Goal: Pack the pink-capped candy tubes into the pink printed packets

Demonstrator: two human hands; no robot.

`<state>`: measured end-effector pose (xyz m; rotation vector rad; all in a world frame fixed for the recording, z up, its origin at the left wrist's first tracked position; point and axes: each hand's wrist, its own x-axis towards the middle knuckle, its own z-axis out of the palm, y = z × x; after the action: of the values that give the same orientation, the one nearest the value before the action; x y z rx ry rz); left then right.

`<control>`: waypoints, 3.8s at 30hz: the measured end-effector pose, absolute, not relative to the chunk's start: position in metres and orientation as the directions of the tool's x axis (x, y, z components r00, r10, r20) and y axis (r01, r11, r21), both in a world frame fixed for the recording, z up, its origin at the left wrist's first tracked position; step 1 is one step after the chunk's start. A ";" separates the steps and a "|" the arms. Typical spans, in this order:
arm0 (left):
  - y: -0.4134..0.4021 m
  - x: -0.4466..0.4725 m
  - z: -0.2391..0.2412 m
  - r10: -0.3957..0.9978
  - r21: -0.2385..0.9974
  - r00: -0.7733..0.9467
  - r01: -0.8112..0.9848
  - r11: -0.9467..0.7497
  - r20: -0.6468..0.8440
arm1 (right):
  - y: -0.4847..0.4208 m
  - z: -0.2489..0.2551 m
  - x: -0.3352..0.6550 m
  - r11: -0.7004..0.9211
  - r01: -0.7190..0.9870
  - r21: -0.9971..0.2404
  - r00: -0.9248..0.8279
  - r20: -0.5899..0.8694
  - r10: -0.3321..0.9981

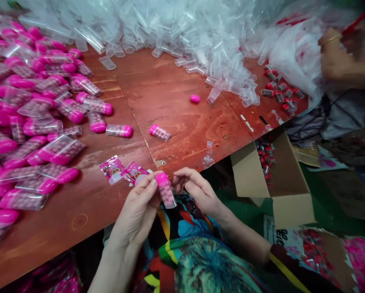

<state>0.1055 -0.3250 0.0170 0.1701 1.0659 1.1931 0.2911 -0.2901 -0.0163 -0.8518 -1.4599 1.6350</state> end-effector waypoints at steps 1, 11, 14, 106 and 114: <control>-0.326 0.106 0.018 0.809 0.582 0.010 -0.689 0.431 -0.588 | -0.288 -0.018 0.294 0.064 -0.073 -0.995 -0.519 0.093 0.850; -0.339 0.122 0.026 0.789 0.515 0.052 -0.731 0.448 -0.613 | -0.290 -0.013 0.274 0.579 0.267 -0.771 -0.630 0.315 0.710; -0.349 0.126 0.024 0.808 0.655 -0.080 -0.634 0.411 -0.584 | -0.293 -0.007 0.274 0.578 0.375 -0.724 -0.624 0.263 0.735; -0.385 0.133 -0.015 0.785 0.611 -0.085 -0.680 0.404 -0.613 | -0.327 -0.011 0.275 0.571 0.560 -0.601 -0.702 0.022 0.712; -0.384 0.130 -0.019 0.809 0.668 -0.031 -0.582 0.463 -0.587 | -0.326 -0.011 0.272 0.569 0.618 -0.542 -0.665 0.024 0.746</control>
<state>0.1300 -0.3835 -0.0186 0.2492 1.1396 1.1333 0.2723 -0.3264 -0.0110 -1.1330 -2.5529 0.7371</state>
